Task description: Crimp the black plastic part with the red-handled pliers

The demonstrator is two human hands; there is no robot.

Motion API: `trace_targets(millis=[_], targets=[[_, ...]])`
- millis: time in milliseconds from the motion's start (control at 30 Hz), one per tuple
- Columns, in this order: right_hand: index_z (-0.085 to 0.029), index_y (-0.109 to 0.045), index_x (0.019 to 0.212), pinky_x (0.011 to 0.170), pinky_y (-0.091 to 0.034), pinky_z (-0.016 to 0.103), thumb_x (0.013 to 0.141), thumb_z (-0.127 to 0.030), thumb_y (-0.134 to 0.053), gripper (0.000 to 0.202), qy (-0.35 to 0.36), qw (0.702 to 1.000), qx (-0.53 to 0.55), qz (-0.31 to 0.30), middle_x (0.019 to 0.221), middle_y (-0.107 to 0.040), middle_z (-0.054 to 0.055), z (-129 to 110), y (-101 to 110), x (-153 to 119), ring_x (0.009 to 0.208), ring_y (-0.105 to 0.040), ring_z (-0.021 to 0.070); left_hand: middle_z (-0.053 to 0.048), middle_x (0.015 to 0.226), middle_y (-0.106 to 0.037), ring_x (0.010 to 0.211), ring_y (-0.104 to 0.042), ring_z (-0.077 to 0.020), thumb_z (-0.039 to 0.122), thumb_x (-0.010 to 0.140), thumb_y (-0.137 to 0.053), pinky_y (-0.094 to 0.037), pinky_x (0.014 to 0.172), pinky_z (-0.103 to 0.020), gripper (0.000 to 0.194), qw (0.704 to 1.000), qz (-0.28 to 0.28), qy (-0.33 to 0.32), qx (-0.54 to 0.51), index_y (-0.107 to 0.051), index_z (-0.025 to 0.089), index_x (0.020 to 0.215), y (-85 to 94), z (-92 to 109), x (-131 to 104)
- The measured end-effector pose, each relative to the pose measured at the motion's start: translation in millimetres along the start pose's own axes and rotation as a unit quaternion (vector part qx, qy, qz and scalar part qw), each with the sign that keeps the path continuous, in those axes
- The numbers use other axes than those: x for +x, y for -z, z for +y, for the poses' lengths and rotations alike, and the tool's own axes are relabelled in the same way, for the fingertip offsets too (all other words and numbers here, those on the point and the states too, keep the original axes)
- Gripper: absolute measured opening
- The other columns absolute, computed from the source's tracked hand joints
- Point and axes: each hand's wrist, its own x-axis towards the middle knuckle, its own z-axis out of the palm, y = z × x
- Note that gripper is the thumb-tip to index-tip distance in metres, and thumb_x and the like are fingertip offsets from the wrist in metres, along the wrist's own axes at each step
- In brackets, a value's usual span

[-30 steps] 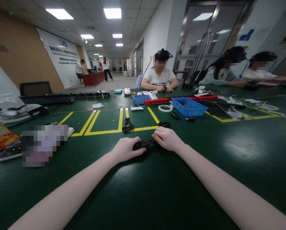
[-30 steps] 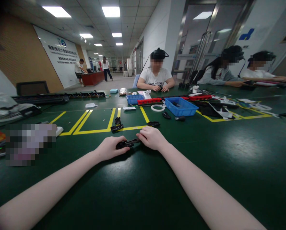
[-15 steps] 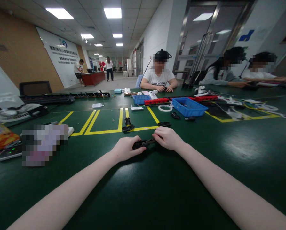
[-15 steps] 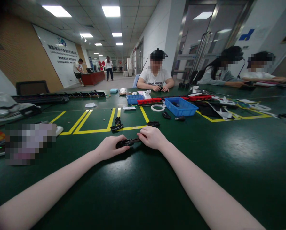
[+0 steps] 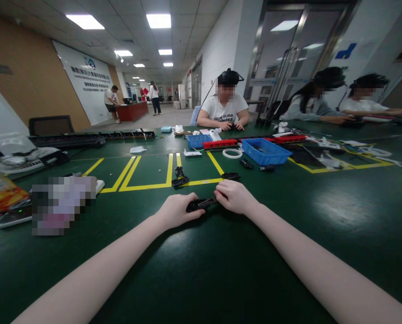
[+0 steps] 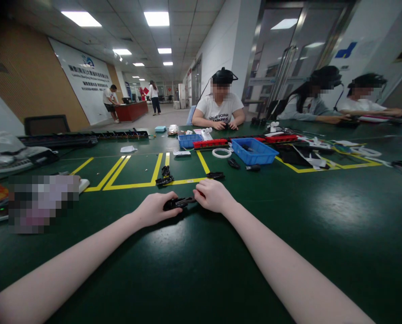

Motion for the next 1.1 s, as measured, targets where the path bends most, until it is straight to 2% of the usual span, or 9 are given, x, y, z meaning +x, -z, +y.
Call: trace_targets(millis=[167, 500, 1100], targets=[[-0.019, -0.054, 0.067, 0.065, -0.036, 0.030, 0.091, -0.025, -0.041, 0.028, 0.002, 1.000, 0.000, -0.004, 0.069, -0.057, 0.005, 0.6, -1.0, 0.4, 0.068, -0.049, 0.0166, -0.003, 0.087, -0.069, 0.076, -0.065, -0.0214, 0.058, 0.083, -0.057, -0.042, 0.061, -0.026, 0.041, 1.000, -0.006, 0.002, 0.003, -0.058, 0.022, 0.102, -0.9, -1.3, 0.8], [-0.019, -0.055, 0.067, 0.066, -0.038, 0.030, 0.091, -0.026, -0.040, 0.029, 0.008, 1.000, -0.003, -0.006, 0.070, -0.058, 0.005, 5.9, 0.3, -0.3, 0.069, -0.050, 0.0171, -0.001, 0.079, -0.066, 0.068, -0.062, -0.0193, 0.058, 0.086, -0.051, -0.036, 0.056, -0.025, 0.037, 1.000, 0.001, -0.002, 0.000, -0.054, 0.022, 0.094, -0.8, -0.4, 0.3], [-0.018, -0.056, 0.070, 0.066, -0.037, 0.031, 0.094, -0.027, -0.039, 0.030, 0.018, 0.999, -0.022, 0.022, 0.071, -0.059, 0.006, 2.1, -1.8, -0.6, 0.070, -0.050, 0.0171, 0.000, 0.072, -0.062, 0.063, -0.058, -0.0177, 0.060, 0.084, -0.052, -0.030, 0.052, -0.024, 0.039, 1.000, 0.005, -0.013, 0.010, -0.049, 0.021, 0.085, -1.9, -1.3, 1.1]])
